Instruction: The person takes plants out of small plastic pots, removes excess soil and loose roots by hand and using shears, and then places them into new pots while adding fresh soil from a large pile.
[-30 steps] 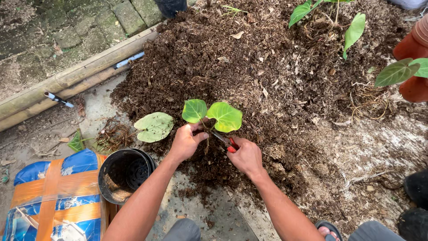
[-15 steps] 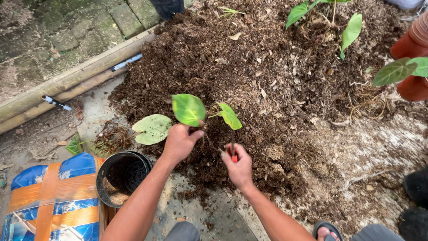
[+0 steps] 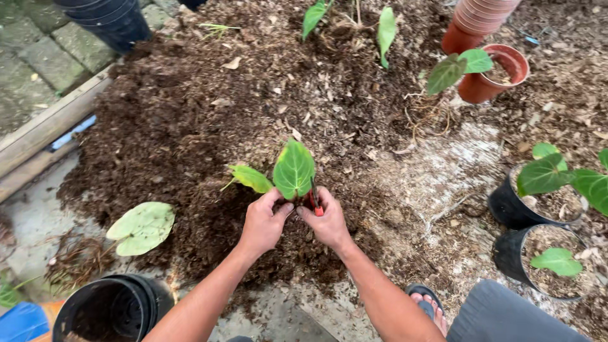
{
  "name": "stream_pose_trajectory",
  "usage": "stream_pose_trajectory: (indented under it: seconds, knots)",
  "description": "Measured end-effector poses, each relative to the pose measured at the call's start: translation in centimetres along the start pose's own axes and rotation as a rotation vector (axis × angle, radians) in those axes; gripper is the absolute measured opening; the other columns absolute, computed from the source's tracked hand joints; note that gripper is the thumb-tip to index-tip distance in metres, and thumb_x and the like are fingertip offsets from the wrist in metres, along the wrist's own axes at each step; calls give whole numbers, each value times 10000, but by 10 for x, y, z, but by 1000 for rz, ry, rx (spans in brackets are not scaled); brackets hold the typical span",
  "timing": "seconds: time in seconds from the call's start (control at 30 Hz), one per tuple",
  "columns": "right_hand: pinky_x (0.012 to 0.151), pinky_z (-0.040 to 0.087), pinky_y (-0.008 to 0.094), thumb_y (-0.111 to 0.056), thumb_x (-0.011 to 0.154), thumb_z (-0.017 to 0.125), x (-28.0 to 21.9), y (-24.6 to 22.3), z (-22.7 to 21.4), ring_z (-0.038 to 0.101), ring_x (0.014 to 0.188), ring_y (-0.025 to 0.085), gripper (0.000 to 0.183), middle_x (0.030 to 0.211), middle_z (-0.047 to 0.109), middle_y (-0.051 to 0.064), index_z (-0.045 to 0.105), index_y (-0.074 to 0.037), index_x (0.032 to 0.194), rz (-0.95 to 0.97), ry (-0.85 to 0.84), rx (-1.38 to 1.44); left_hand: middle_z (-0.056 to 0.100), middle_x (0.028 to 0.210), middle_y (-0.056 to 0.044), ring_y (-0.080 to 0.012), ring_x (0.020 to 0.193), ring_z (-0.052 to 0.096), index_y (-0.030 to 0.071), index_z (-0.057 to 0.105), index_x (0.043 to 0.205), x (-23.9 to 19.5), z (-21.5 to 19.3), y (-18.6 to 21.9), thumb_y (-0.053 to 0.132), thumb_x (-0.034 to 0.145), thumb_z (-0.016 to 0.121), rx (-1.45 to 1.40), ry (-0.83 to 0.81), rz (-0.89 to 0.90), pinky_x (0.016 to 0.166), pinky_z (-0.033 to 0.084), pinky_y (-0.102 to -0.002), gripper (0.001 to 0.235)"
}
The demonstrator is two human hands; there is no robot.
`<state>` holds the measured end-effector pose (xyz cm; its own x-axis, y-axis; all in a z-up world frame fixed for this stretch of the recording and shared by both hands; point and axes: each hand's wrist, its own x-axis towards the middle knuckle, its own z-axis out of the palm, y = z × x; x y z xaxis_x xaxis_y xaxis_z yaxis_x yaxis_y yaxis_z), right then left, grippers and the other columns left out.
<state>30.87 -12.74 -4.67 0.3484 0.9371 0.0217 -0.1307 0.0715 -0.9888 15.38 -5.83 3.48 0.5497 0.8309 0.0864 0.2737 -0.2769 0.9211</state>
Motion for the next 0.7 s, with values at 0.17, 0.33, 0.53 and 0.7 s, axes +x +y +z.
stream_pose_trajectory:
  seconds: [0.17,0.33,0.53,0.7]
  knots:
    - [801,566,289,-13,861,716,19,-21,-47,618,845,111,238,977,652,30,623,-54,1076,80,220,-66,735,1147,-100,-270,1063,706,49,654,1223,3,21,0,27,857,703,140,-14,273,942,514,-386,370]
    - [706,531,256,-103,793,698,91,-26,-143,592,760,107,266,911,653,27,621,-37,1039,2,520,-182,750,955,-24,-234,884,686,128,719,1012,-1,9,-15,132,863,788,515,-18,523,884,486,-393,164]
    - [717,492,290,-62,796,748,159,-45,-209,540,783,123,270,890,586,5,577,-67,1004,-155,694,-487,642,1153,-121,-322,1153,565,118,730,1054,-4,-14,-20,48,914,672,866,344,556,1022,402,-464,167]
    - [792,520,261,12,767,729,95,-35,-86,639,849,96,229,934,696,12,639,-63,963,-27,147,-379,662,1259,-95,-321,1276,534,150,725,1041,26,-46,-26,39,807,646,1124,399,538,1103,353,-518,271]
